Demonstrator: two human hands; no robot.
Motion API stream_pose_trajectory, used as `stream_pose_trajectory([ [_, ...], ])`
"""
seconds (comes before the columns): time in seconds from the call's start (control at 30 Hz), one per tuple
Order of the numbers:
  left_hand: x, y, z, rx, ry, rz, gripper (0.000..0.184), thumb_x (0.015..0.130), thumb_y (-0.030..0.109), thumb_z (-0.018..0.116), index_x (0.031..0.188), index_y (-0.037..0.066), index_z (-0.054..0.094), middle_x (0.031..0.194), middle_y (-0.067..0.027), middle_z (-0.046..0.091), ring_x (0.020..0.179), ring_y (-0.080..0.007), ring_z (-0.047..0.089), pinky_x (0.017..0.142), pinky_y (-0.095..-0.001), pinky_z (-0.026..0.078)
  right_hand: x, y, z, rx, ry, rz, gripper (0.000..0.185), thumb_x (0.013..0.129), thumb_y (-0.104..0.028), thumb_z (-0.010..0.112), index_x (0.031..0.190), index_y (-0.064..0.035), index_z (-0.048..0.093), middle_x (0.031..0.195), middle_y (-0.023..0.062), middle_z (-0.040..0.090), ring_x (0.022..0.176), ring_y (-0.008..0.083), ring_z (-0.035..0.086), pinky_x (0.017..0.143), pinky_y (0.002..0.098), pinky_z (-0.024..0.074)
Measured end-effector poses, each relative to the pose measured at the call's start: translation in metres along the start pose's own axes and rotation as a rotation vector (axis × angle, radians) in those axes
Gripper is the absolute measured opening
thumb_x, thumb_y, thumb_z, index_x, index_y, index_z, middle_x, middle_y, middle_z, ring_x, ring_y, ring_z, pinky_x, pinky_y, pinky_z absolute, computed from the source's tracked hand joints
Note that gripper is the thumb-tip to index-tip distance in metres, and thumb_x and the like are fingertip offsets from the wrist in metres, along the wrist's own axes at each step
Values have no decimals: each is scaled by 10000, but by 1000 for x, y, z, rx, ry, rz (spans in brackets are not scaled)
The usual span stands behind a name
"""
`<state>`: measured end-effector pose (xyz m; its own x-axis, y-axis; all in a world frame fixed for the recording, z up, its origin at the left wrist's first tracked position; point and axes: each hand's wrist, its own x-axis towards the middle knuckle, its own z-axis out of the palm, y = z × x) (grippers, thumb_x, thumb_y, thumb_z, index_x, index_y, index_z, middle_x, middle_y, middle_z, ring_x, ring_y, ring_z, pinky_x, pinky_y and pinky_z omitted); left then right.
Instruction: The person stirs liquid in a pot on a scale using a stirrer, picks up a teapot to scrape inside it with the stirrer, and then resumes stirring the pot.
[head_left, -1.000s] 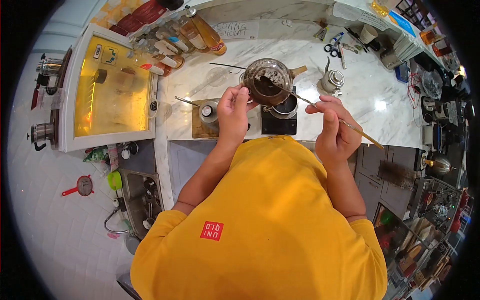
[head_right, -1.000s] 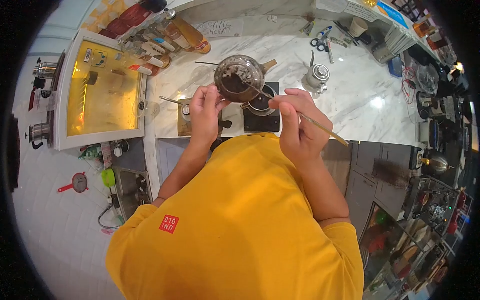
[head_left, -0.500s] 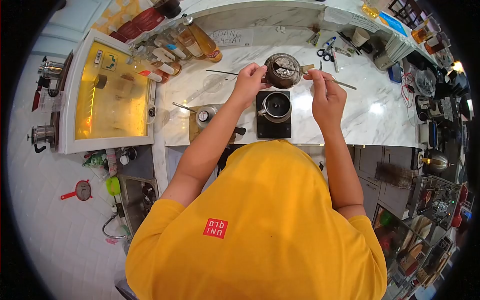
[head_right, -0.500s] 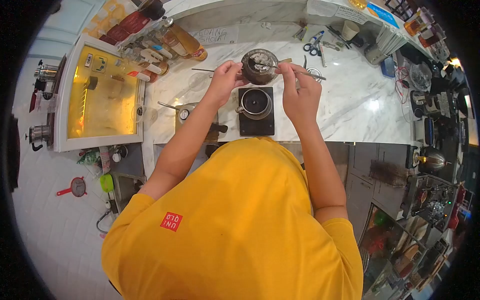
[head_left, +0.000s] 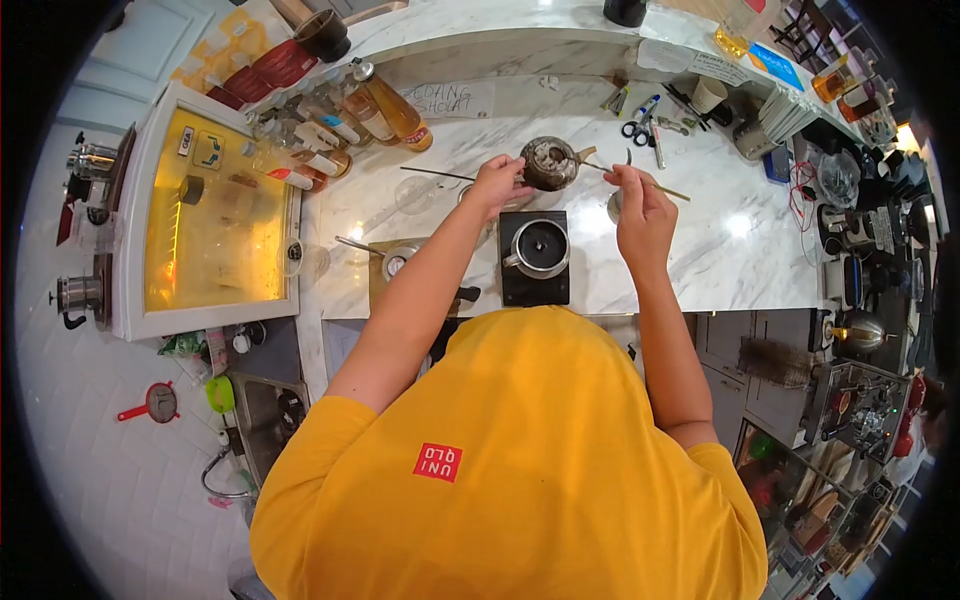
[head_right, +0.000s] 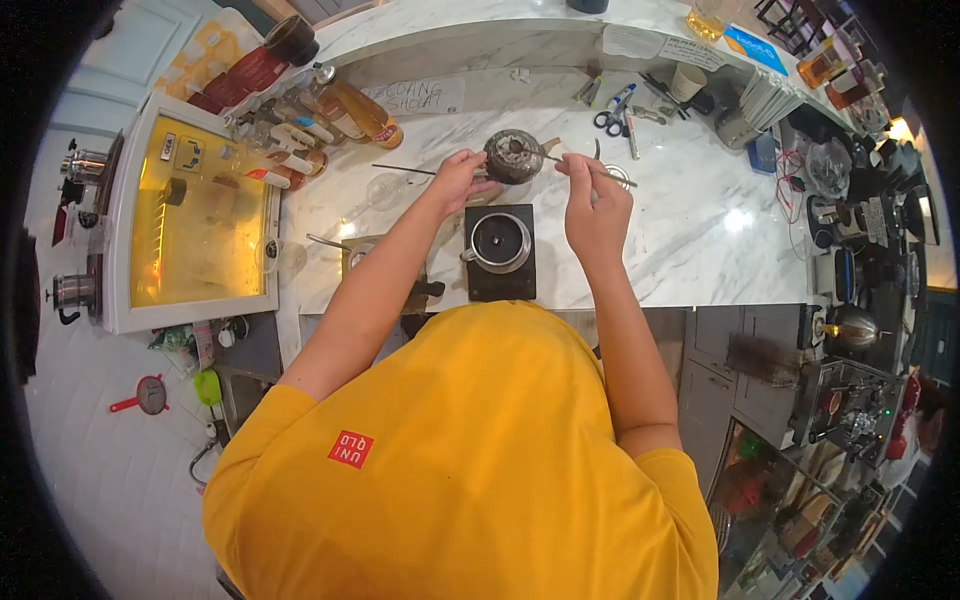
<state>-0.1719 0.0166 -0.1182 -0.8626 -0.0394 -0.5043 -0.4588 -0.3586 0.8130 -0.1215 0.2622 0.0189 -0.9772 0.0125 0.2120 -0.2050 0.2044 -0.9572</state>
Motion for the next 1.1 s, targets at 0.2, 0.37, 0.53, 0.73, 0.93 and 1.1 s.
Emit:
stream_pose_trajectory([
  [0.2, 14, -10, 3, 43, 7, -48, 222, 1036, 217, 599, 893, 58, 542, 1029, -79, 580, 918, -241, 666, 825, -398, 641, -1, -5, -7, 33, 71, 27, 353, 1072, -247, 530, 1081, 41, 734, 971, 103, 770, 887, 135, 691, 803, 262, 509],
  [0.37, 19, -12, 0, 54, 8, -88, 224, 1024, 213, 619, 889, 52, 541, 1026, -81, 576, 921, -240, 663, 821, -394, 646, -6, -15, -16, 91, 92, 42, 358, 1078, -227, 510, 1073, 62, 721, 977, 115, 756, 934, 148, 682, 871, 271, 500],
  [0.53, 22, -18, -1, 84, 25, -110, 214, 1025, 231, 625, 908, 66, 554, 1057, -85, 550, 961, -253, 652, 888, -412, 628, -21, -25, -32, 76, 99, 23, 360, 1092, -193, 464, 1075, 74, 705, 1030, 122, 734, 977, 179, 694, 932, 323, 515],
  [0.73, 22, -25, 1, 96, 74, -137, 236, 1002, 224, 656, 868, 64, 548, 985, -88, 597, 851, -249, 679, 766, -390, 642, -42, -33, -46, 88, 134, 57, 371, 1090, -186, 457, 1044, 77, 714, 1019, 124, 741, 963, 186, 692, 943, 334, 509],
  [0.93, 25, -26, -3, 382, 192, -40, 260, 946, 302, 719, 1023, 66, 644, 996, -95, 677, 884, -265, 710, 764, -392, 612, -58, -42, -54, 171, 94, 1, 367, 1093, -165, 435, 1030, 71, 709, 1007, 123, 732, 947, 190, 700, 933, 334, 507],
  [1.1, -14, -7, -13, 795, 353, 400, 440, 893, 383, 742, 1171, 52, 659, 1136, -174, 707, 1066, -321, 677, 950, -422, 520, -68, -42, -55, 180, 32, -33, 345, 1092, -154, 450, 1001, 59, 705, 985, 113, 729, 901, 183, 696, 875, 315, 493],
])
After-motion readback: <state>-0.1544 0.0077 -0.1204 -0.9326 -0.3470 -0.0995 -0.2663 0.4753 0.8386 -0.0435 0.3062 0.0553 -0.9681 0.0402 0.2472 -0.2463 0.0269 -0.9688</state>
